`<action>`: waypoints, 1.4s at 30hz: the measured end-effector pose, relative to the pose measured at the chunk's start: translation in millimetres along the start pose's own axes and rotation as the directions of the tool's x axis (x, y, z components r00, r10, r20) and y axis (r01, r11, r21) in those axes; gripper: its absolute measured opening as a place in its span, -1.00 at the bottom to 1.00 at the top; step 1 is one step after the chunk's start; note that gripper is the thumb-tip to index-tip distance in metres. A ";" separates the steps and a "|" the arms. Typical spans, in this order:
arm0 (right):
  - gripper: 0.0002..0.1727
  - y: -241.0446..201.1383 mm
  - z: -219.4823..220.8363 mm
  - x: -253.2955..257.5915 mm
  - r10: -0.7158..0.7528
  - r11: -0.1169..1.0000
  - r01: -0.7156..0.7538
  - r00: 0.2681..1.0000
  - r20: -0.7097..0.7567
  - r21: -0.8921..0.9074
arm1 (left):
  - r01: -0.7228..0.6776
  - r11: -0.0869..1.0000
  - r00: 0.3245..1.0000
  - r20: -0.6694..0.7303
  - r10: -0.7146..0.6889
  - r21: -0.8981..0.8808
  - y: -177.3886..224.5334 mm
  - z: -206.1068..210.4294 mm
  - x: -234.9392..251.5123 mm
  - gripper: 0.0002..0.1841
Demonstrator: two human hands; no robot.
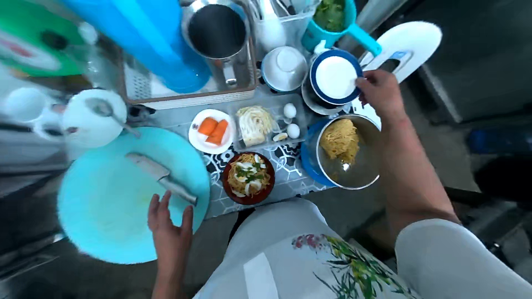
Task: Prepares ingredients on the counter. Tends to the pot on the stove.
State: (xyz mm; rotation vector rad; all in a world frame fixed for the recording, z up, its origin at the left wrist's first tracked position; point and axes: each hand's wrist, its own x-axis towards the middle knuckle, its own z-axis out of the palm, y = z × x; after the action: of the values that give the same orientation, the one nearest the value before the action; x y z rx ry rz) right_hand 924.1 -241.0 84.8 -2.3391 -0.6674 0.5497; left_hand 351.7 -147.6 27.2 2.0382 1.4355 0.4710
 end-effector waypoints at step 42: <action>-0.61 126.1 -21.2 -180.4 0.491 0.871 -0.489 0.870 0.048 -0.043 | -0.421 0.890 0.849 0.270 0.455 -0.176 130.5 64.6 61.2 -0.45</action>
State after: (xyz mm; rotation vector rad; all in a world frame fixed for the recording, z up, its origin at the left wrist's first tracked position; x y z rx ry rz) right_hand 834.1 -440.4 53.0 -2.5324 -0.0879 0.8357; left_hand 506.1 -138.7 59.6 2.2320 0.7387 0.3839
